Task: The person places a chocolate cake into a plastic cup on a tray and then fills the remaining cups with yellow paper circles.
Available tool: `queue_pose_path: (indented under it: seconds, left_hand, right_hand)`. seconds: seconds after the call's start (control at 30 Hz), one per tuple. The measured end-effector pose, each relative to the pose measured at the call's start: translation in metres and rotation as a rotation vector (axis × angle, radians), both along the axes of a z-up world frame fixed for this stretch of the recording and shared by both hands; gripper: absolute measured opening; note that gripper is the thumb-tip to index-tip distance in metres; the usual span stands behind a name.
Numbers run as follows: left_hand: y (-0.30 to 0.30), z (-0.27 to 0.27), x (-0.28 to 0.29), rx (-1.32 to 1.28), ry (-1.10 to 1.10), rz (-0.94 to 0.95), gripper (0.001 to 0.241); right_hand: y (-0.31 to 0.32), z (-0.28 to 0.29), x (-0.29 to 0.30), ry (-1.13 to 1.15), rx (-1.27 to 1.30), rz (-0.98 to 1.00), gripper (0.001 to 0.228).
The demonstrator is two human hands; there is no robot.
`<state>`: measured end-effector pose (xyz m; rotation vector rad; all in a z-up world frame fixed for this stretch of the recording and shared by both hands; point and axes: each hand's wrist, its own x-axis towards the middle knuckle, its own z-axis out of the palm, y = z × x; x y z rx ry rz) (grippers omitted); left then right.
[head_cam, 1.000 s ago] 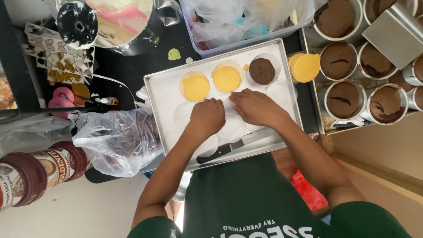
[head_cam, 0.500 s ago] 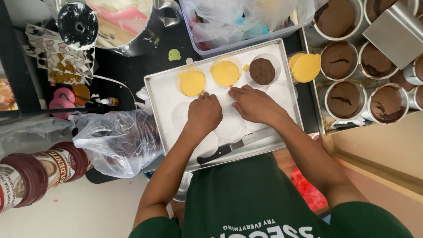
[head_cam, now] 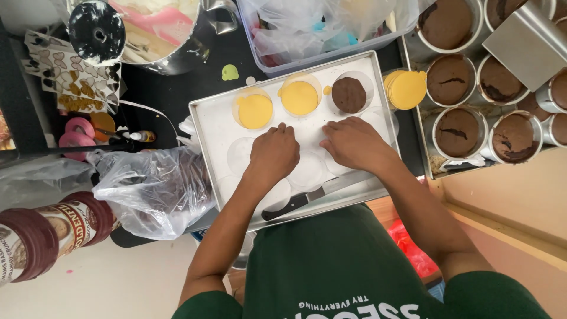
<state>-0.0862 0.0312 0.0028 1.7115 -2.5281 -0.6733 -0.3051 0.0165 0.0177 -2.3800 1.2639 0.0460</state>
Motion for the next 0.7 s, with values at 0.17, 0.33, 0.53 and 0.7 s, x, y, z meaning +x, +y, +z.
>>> queue_pose_path:
  seconds: [0.17, 0.33, 0.53, 0.7]
  left_hand:
    - [0.002, 0.022, 0.006, -0.073, 0.087, 0.046, 0.025]
    - [0.004, 0.061, 0.017, -0.079, 0.188, 0.151, 0.032]
    - [0.008, 0.075, 0.015, -0.128, 0.267, 0.169, 0.032]
    - [0.017, 0.063, -0.005, -0.07, 0.354, 0.075, 0.031]
  right_hand:
    - [-0.004, 0.014, 0.006, 0.115, 0.105, -0.101, 0.046]
    - [-0.007, 0.007, 0.004, 0.064, 0.041, -0.131, 0.048]
    - [-0.01, 0.001, 0.001, 0.025, -0.054, -0.139, 0.046]
    - [-0.003, 0.021, -0.014, -0.289, -0.04, -0.189, 0.036]
